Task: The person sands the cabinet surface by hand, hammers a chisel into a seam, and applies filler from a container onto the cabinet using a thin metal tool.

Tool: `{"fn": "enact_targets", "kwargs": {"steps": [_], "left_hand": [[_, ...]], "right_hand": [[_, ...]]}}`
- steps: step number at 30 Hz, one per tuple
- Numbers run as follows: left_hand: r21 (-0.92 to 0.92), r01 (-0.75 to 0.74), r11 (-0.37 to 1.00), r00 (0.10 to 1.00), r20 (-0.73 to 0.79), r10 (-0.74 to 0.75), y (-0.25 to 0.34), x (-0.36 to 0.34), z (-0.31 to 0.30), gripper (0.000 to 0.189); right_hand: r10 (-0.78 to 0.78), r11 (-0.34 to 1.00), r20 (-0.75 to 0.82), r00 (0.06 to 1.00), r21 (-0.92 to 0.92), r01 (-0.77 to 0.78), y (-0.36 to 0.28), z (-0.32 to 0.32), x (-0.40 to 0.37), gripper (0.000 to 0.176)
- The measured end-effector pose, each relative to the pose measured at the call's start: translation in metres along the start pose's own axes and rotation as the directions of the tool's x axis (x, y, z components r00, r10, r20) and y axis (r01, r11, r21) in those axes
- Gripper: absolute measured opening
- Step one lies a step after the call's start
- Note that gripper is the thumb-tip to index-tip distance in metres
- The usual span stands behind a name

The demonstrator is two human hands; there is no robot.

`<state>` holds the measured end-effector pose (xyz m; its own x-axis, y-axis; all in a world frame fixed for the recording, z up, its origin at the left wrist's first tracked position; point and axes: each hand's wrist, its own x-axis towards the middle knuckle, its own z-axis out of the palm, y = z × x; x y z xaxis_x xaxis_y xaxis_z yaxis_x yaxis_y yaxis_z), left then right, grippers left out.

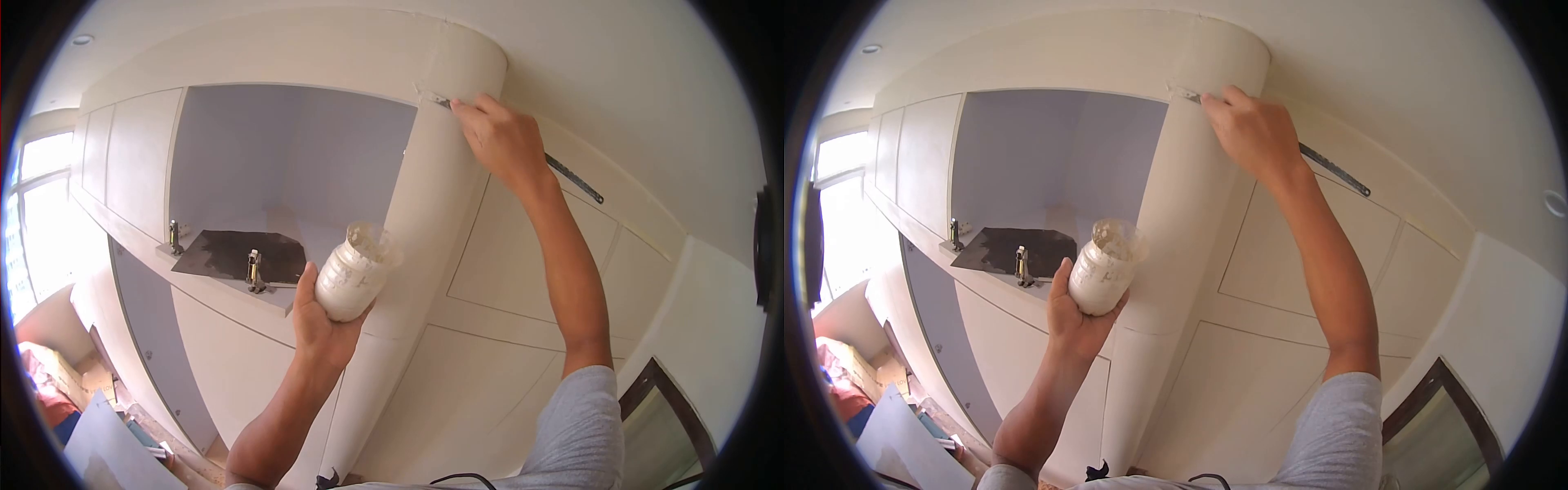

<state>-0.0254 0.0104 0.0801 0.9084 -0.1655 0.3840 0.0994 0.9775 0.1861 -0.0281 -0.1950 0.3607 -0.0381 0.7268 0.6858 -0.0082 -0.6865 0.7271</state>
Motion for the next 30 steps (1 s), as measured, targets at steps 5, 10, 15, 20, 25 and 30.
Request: {"fn": "enact_targets", "kwargs": {"steps": [5,10,15,20,25,30], "left_hand": [[0.010,-0.011,1.000,1.000,-0.015,0.011,0.001,0.001,-0.001,0.051],[0.017,-0.012,1.000,1.000,-0.026,0.012,-0.002,-0.004,0.009,0.053],[0.038,-0.023,0.999,1.000,-0.013,0.023,0.003,-0.007,0.003,0.051],[-0.011,-0.010,1.000,1.000,-0.009,0.010,0.001,-0.006,0.007,0.049],[-0.007,0.006,1.000,0.999,-0.039,-0.006,0.001,-0.007,0.012,0.048],[-0.016,0.002,1.000,0.999,-0.046,-0.003,0.001,-0.009,0.017,0.048]], "right_hand": [[0.060,0.991,-0.008,0.998,0.117,-0.059,0.001,-0.019,0.005,0.015],[0.011,0.996,-0.032,0.999,0.089,-0.008,0.006,0.003,0.016,0.018],[-0.005,0.991,0.078,0.997,0.136,-0.006,-0.002,-0.007,0.002,0.018],[0.091,0.956,-0.004,0.996,0.279,-0.087,-0.003,-0.017,0.009,0.019],[0.075,0.967,-0.049,0.996,0.248,-0.061,0.005,0.004,0.005,0.021],[0.137,0.940,-0.033,0.990,0.320,-0.120,-0.003,-0.017,-0.004,0.024]]}}
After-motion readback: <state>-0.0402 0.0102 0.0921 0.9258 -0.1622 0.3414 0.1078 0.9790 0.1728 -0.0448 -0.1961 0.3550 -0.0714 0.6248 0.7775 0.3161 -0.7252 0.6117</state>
